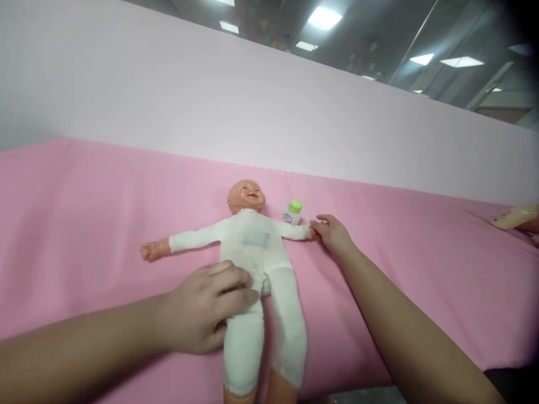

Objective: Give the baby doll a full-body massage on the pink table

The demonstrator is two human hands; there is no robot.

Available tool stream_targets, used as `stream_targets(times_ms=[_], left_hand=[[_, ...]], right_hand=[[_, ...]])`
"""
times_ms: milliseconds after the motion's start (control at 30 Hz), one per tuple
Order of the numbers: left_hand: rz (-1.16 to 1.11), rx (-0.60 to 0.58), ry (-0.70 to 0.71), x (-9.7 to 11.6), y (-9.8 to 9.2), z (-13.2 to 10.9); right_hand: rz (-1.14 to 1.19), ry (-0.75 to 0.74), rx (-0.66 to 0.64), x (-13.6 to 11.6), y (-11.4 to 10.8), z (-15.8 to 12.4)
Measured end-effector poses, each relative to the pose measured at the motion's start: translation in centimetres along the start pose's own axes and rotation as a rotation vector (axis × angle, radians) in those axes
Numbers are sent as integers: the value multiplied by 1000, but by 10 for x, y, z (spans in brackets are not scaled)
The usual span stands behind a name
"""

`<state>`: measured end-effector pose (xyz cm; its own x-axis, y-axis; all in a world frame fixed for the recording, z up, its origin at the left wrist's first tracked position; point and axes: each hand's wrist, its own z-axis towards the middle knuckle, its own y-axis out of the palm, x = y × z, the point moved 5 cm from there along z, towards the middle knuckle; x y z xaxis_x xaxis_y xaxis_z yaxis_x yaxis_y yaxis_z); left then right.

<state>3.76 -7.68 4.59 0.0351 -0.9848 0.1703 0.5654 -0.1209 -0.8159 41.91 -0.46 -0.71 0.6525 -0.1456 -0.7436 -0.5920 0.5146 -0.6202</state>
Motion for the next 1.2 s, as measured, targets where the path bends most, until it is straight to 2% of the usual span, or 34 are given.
stream_targets(times_ms=[100,200,267,400,600,667,767,900,1033,1200], left_hand=[[-70,-31,-54,-11,-4,-2],[-150,-93,-133,-28,-7,-7],[-132,-91,-226,-42,-11,-11],[-2,-71,-421,-72,-12,-17],[165,-109,-664,-100,-10,-20],[198,-113,-713,-104,-13,-20],[220,-116,-813,-113,-18,-23],[200,-149,-950,-131,-21,-32],[292,-209,-934,-147,-18,-41],[442,-298,-1043,-171,-21,-60]], right_hand=[[-248,16,-41,-2,-5,-1],[-407,-63,-8,-17,-10,-10],[-446,-109,9,-28,-11,-17],[-324,-257,-34,-53,-4,-35],[-50,-622,-386,-102,27,-85],[-21,-713,-442,-113,34,-101],[-43,-790,-468,-120,42,-116],[-183,-781,-549,-115,56,-124],[-294,-807,-510,-118,63,-134],[-354,-1031,-352,-139,59,-161]])
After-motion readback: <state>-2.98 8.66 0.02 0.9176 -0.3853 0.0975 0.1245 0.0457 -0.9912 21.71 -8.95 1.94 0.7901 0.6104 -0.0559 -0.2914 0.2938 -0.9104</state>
